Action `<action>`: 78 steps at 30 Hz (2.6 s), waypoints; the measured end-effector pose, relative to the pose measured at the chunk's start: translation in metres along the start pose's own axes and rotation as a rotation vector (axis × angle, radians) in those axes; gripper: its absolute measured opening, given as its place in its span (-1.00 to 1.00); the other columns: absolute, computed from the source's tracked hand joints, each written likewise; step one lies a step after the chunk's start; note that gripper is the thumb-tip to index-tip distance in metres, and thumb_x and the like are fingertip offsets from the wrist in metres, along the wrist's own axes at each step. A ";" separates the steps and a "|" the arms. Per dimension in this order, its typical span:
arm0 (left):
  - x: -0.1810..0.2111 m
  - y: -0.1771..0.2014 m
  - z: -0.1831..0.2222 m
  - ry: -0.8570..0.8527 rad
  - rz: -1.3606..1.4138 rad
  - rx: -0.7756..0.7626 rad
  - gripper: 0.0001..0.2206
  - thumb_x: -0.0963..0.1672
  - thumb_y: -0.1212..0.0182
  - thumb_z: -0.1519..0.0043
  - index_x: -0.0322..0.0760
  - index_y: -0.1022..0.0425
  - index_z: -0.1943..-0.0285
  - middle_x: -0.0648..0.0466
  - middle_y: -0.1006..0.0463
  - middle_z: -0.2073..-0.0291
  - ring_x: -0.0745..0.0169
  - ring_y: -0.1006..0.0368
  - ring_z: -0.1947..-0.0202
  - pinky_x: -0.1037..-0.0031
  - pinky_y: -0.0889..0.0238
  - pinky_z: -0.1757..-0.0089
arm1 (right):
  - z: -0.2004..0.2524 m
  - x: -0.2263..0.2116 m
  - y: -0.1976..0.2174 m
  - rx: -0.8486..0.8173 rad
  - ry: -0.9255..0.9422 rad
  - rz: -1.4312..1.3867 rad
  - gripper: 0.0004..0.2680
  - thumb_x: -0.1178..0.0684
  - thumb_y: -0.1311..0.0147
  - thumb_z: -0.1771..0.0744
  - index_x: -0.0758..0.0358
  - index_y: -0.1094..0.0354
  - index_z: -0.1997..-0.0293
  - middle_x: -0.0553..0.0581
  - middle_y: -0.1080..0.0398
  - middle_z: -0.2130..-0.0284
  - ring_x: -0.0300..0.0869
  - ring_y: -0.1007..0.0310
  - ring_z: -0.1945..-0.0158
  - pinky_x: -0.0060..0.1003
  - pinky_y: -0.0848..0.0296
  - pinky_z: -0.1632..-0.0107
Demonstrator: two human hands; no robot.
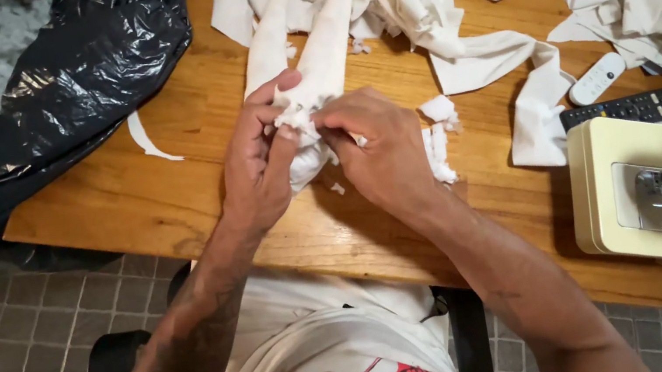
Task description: Stuffing a horn-shaped fabric piece with synthetic fiber stuffing
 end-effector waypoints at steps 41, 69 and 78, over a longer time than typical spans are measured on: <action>0.004 -0.001 -0.006 0.028 0.081 -0.063 -0.82 -0.15 -0.05 -0.66 -0.33 -0.29 0.03 -0.42 -0.39 -0.58 -0.43 -0.08 -0.76 -0.15 0.08 -0.60 | -0.003 0.022 0.000 -0.035 -0.002 0.262 -0.83 0.30 -0.39 -0.40 0.11 -0.73 -0.03 0.13 -0.63 0.22 0.12 -0.75 0.13 -0.04 -0.72 0.04; 0.043 -0.002 -0.048 0.268 -0.104 -0.039 -0.35 0.15 0.06 -0.59 -0.39 -0.02 -0.64 -0.57 0.01 -0.76 -0.40 0.00 -0.82 -0.16 0.11 -0.68 | -0.009 0.018 -0.008 -0.017 0.147 0.263 -0.73 -0.13 -0.23 -0.54 0.24 -0.31 -0.20 0.14 -0.48 0.27 -0.02 -0.52 0.33 -0.04 -0.38 0.30; -0.046 -0.004 -0.046 0.808 0.381 0.271 -0.06 0.25 -0.06 -0.24 -0.35 -0.26 -0.75 -0.29 -0.74 -0.25 -0.09 -0.78 -0.07 0.14 -0.78 0.02 | -0.021 -0.035 -0.006 -0.041 0.401 0.254 -0.72 0.41 -0.29 -0.32 0.33 -0.35 -0.09 0.34 -0.55 0.01 0.20 -0.53 -0.01 0.04 -0.45 -0.02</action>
Point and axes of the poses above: each hand's wrist, its own z-axis away from the middle knuckle, its own y-axis out of the back of the hand, x = y × z, the point moved 9 cm from there along -z, towards the middle knuckle
